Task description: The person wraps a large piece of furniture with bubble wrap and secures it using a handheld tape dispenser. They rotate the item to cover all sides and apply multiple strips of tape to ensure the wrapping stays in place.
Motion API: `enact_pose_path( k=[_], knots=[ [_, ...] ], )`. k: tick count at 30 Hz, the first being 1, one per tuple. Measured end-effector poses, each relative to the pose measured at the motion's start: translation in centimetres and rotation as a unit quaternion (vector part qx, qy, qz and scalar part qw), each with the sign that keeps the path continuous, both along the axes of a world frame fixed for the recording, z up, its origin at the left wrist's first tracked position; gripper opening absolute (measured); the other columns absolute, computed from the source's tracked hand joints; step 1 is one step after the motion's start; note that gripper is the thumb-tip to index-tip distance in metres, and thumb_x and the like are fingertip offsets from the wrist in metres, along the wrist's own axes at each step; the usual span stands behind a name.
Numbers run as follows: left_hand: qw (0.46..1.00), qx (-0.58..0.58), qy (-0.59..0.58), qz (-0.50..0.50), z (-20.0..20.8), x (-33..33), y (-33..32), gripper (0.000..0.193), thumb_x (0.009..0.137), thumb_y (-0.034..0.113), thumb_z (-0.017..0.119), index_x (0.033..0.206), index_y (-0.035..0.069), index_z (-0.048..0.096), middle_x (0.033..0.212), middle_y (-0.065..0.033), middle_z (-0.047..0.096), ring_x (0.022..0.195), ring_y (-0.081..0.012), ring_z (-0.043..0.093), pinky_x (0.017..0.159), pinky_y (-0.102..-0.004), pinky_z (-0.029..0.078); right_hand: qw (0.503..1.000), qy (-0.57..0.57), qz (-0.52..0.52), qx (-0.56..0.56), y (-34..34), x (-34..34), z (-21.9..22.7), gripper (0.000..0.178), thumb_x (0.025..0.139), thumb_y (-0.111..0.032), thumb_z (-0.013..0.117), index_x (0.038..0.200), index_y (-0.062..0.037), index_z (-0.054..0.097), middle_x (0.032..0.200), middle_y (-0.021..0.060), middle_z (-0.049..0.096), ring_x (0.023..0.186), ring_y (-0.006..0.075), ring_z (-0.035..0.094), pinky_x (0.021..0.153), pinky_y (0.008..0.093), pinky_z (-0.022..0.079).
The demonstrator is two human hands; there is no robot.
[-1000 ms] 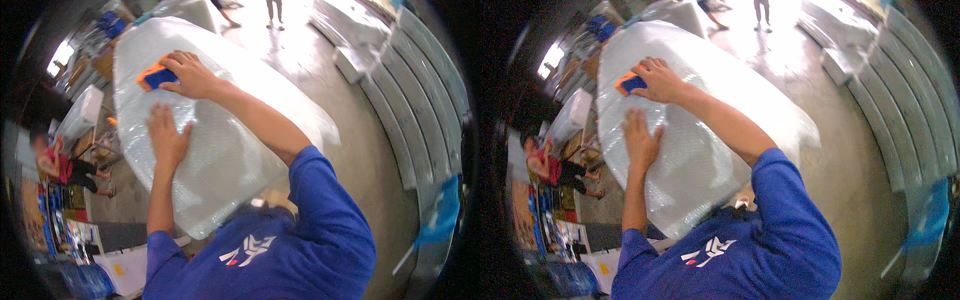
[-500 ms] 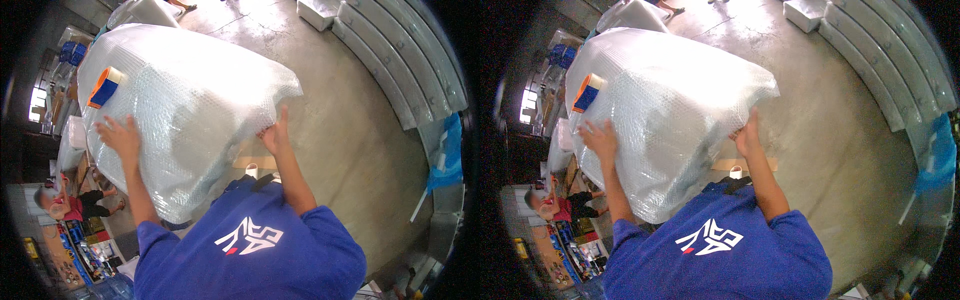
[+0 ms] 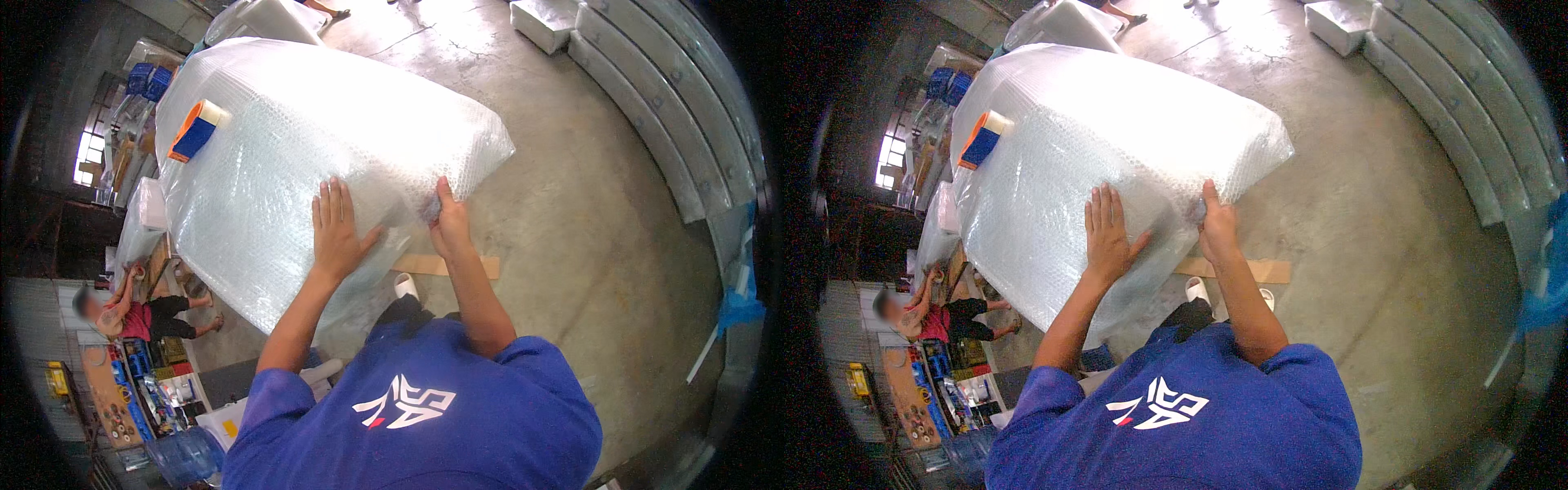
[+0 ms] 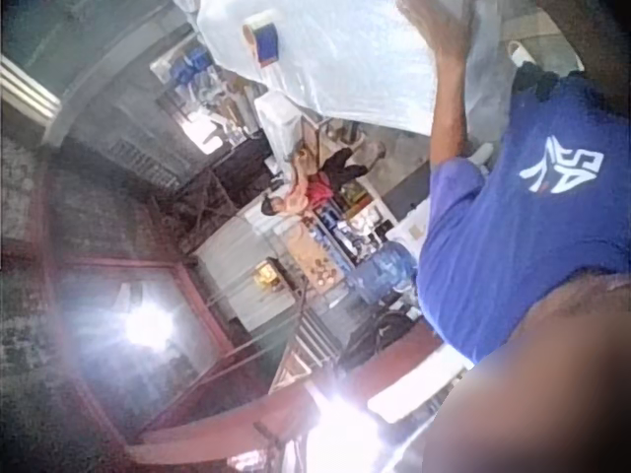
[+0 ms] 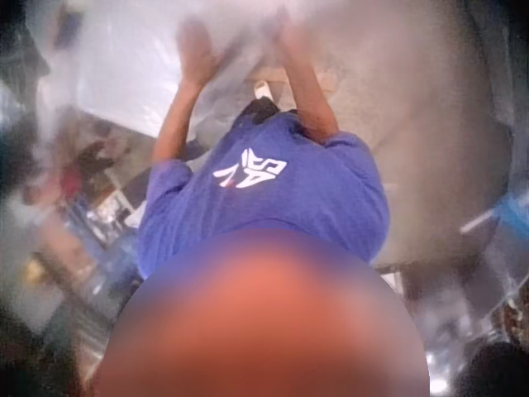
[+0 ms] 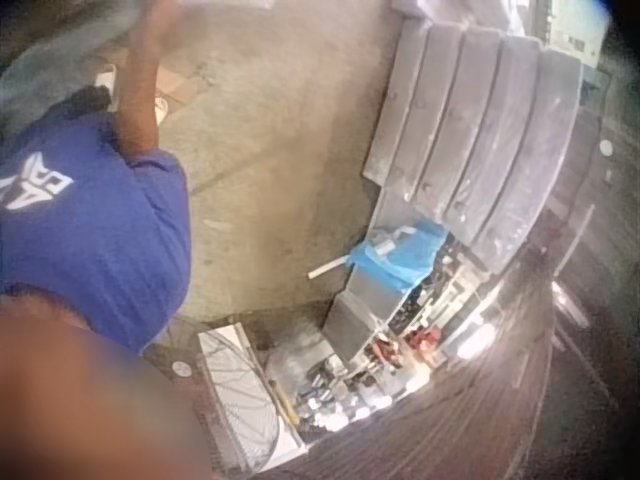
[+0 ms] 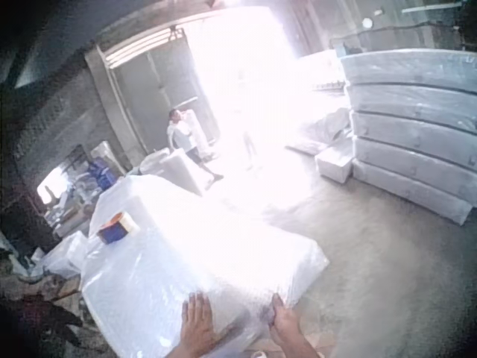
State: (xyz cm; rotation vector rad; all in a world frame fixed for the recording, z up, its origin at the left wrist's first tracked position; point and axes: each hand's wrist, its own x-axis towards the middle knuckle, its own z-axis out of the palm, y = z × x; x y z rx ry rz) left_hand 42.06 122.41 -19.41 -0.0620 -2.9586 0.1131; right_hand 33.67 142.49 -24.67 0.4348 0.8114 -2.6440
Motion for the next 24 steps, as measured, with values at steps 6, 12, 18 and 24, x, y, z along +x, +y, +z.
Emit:
enact_pose_path(
  k=[6,12,18,24],
  knots=[
    [0.998,-0.020,0.050,-0.043,-0.5,0.4,0.1,0.098,0.091,0.048,0.067,0.153,-0.016,0.027,0.164,-0.0331,0.021,0.155,-0.0477,0.013,0.124,-0.0603,0.011,0.997,-0.054,0.048,0.020,-1.5,0.7,-0.2,0.043,0.103,-0.044,0.062,0.112,-0.0024,0.064,0.095,0.0036,0.067,0.077,0.0149,0.064,0.063,0.0317,0.050],
    [0.998,-0.005,0.032,-0.058,-1.1,0.4,-1.1,0.100,0.094,0.051,0.064,0.156,-0.014,0.020,0.167,-0.0305,0.015,0.156,-0.0448,0.010,0.126,-0.0576,0.008,0.998,0.012,-0.045,0.039,-3.1,2.7,0.2,0.031,0.102,-0.036,0.064,0.117,-0.0090,0.062,0.093,-0.0003,0.068,0.071,0.0095,0.062,0.054,0.0277,0.044],
    [0.989,0.074,0.087,-0.094,-1.5,0.5,-1.5,0.093,0.094,0.045,0.067,0.157,-0.009,0.024,0.166,-0.0300,0.017,0.156,-0.0443,0.011,0.126,-0.0577,0.008,0.994,0.024,-0.104,0.030,-4.6,4.8,0.9,0.032,0.101,-0.034,0.066,0.119,-0.0084,0.063,0.096,0.0005,0.069,0.076,0.0091,0.063,0.056,0.0272,0.045],
    [0.958,0.036,0.146,-0.245,0.9,0.1,-0.9,0.080,0.086,0.023,0.075,0.157,0.011,0.040,0.167,-0.0234,0.023,0.157,-0.0395,0.015,0.127,-0.0550,0.013,0.995,0.024,-0.085,0.042,-5.4,7.3,-0.8,0.027,0.101,-0.034,0.065,0.115,-0.0101,0.065,0.092,-0.0008,0.067,0.070,0.0078,0.059,0.054,0.0250,0.041]
  ],
)
